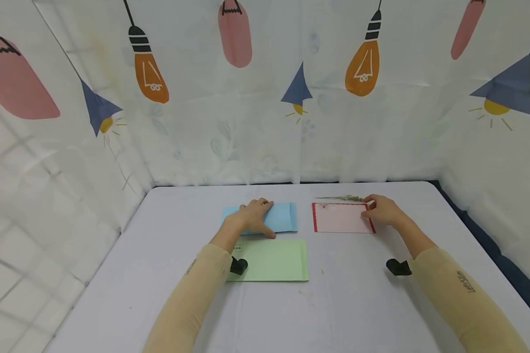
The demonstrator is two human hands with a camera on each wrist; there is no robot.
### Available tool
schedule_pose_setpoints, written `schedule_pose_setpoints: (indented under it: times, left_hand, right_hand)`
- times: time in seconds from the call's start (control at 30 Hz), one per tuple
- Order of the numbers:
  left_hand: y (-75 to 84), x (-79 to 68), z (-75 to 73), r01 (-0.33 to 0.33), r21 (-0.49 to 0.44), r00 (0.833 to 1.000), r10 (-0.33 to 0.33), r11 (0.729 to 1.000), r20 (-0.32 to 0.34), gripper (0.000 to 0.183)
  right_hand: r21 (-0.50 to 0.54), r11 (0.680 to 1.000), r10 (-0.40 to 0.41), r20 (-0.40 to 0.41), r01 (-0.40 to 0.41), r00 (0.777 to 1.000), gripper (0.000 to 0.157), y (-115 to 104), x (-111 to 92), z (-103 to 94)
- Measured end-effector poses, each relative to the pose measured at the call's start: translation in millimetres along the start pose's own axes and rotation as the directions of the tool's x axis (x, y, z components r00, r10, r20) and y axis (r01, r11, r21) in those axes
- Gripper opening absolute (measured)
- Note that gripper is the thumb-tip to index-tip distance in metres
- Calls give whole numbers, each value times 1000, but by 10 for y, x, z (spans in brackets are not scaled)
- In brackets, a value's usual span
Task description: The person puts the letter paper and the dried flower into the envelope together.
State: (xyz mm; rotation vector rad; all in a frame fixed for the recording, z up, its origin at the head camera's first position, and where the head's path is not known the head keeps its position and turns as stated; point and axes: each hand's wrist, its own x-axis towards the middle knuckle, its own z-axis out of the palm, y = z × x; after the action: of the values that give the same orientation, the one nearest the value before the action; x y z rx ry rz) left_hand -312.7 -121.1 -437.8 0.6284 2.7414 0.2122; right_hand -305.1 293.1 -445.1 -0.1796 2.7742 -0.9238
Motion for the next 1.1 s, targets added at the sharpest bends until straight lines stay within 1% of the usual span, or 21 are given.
schedule_pose_setpoints:
  times: [0.13,0.3,0.57,0.8,1.1]
  left_hand:
    - [-13,-6,3,-1,3,1000,1,1000,-5,109]
    - [-15,-11,11,2,6,1000,-2,1000,-7,110]
    - [0,-17,-1,2,-3,1000,-2,1000,3,110]
    - [-4,-21,8,-6,0,1000,6,1000,-3,110]
    - [3,-37,-10,-10,-13,1000,9,1000,-13,110]
  right_hand:
    - [-28,1000,0,5,0,1000,52,-10,33,20]
    - [-87,996,-35,-11,34,999,44,25,73,57]
    - [-110,993,-49,-37,44,998,43,32,72,81]
    - [-37,999,2,-52,-4,999,43,-8,21,83]
    - [1,1000,20,-74,-20,997,41,-27,-6,109]
